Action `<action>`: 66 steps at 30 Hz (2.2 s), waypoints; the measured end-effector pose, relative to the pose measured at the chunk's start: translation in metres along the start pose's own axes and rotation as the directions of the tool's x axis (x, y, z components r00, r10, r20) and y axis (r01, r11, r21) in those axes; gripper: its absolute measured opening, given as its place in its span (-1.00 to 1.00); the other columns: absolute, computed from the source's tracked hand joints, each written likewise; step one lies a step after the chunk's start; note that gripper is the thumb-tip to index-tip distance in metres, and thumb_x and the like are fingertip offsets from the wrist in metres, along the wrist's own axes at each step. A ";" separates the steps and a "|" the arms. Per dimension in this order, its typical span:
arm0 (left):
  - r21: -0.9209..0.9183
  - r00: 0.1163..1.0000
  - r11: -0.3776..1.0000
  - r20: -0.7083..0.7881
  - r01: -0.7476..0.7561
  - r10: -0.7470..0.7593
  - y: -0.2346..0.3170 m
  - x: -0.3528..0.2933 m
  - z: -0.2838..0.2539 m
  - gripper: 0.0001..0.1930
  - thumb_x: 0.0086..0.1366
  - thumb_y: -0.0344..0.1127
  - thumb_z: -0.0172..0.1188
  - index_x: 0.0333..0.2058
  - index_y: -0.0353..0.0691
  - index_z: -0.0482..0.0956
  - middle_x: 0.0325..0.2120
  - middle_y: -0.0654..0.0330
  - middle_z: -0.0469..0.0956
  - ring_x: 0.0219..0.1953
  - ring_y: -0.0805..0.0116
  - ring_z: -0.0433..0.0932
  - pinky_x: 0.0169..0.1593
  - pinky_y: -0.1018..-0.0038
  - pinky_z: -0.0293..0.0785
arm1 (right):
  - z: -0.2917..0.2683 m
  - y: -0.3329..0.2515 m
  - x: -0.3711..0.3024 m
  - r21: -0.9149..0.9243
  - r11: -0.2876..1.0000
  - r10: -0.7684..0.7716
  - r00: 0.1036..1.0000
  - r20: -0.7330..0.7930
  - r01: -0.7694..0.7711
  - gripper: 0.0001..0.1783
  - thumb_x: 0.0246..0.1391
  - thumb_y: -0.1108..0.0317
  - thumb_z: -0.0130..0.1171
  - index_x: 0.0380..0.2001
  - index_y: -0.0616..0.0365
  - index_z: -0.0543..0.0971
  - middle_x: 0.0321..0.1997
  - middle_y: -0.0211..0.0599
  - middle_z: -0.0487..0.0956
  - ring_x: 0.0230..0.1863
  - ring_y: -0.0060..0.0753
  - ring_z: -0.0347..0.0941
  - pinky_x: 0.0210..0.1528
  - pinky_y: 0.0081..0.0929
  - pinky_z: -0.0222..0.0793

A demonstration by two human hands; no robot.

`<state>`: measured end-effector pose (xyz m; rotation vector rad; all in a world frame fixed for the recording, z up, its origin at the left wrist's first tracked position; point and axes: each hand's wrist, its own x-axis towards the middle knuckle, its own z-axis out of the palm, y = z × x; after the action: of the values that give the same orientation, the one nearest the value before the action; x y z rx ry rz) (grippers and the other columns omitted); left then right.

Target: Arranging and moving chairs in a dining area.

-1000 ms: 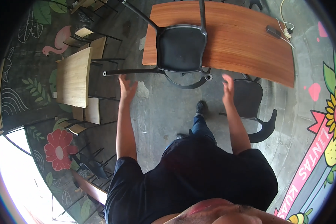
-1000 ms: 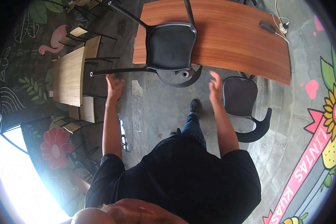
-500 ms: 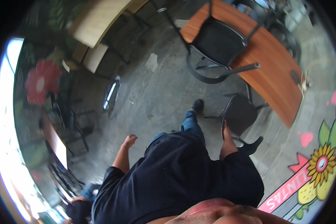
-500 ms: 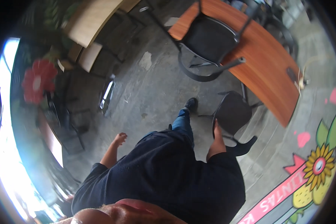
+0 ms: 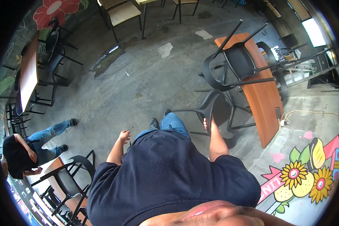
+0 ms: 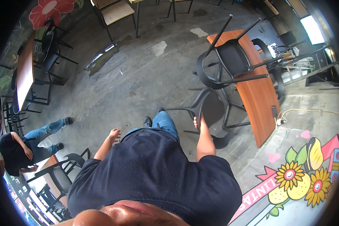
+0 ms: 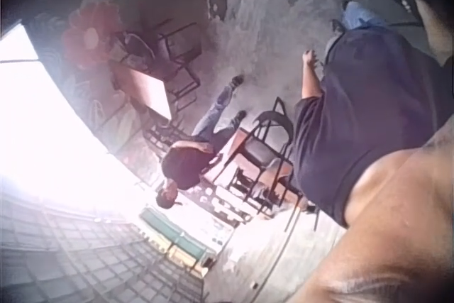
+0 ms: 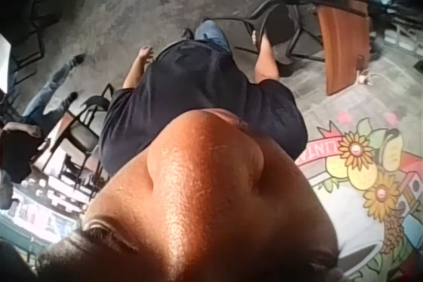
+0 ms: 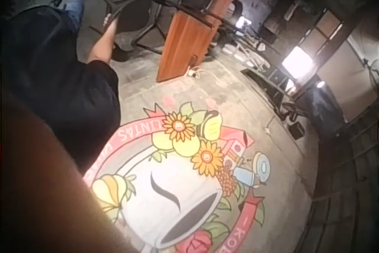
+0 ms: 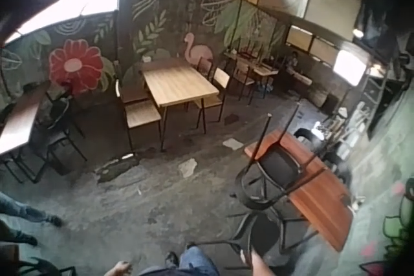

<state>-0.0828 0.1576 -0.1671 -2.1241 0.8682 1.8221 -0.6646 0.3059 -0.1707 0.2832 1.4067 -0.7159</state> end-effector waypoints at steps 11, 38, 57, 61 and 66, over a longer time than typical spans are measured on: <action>-0.672 0.951 0.673 -0.221 -0.309 0.217 0.096 0.000 0.022 0.00 -0.07 0.33 0.19 0.25 -0.03 -0.02 0.17 0.09 0.12 0.14 0.18 0.18 0.02 0.12 0.23 | 0.121 0.003 -0.149 0.249 0.879 -0.467 0.627 0.623 0.408 -0.51 0.03 -0.11 -0.14 -0.40 0.16 0.38 -0.62 -0.27 0.42 -0.52 -0.33 0.39 -0.27 -0.39 0.34; 0.615 0.643 0.781 -0.557 -0.105 0.526 0.079 -0.015 -0.048 -0.12 -0.10 0.19 0.25 0.17 -0.06 0.16 0.25 -0.01 -0.02 0.28 -0.08 -0.08 0.12 -0.19 0.03 | 0.367 0.016 -0.077 -0.720 -0.689 -0.565 0.564 0.603 0.079 -0.38 -0.16 0.11 0.24 0.01 0.08 0.39 0.05 -0.16 0.36 0.11 -0.05 0.29 0.10 -0.08 0.20; -0.493 0.678 0.471 -0.600 -0.731 0.424 -0.024 0.086 -0.025 -0.24 -0.01 -0.13 0.27 0.16 -0.18 0.16 0.23 0.07 0.07 0.27 0.07 0.02 0.25 0.23 0.00 | 0.409 -0.077 -0.036 -0.430 -0.828 -0.094 0.666 0.740 0.361 -0.76 -0.02 0.44 0.00 -0.21 0.01 0.45 -0.56 -0.02 0.47 -0.48 0.02 0.50 -0.46 -0.14 0.42; -0.684 0.851 0.520 -0.322 -0.512 0.414 0.076 0.090 -0.056 -0.23 -0.01 -0.05 0.31 0.12 -0.16 0.14 0.13 0.07 0.23 0.22 0.12 0.14 0.16 0.02 0.04 | 0.388 -0.071 -0.045 -0.461 -0.789 -0.119 0.635 0.763 0.407 -0.79 -0.03 0.42 0.02 -0.25 0.00 0.43 -0.63 -0.04 0.47 -0.53 0.03 0.49 -0.52 -0.13 0.41; -0.574 0.768 0.511 -0.455 -0.640 0.451 0.158 0.118 -0.074 -0.40 0.01 -0.03 0.33 -0.03 -0.18 0.33 -0.15 0.14 0.46 -0.04 0.32 0.39 0.01 0.26 0.24 | 0.352 -0.057 -0.071 -0.511 -0.727 -0.141 0.629 0.765 0.459 -0.72 -0.10 0.36 0.14 -0.23 -0.02 0.44 -0.68 -0.10 0.47 -0.61 0.00 0.48 -0.57 -0.14 0.42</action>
<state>-0.1016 -0.0426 -0.2303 -2.8289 1.1458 2.5831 -0.4189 0.0785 -0.0289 -2.2171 1.2807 0.2786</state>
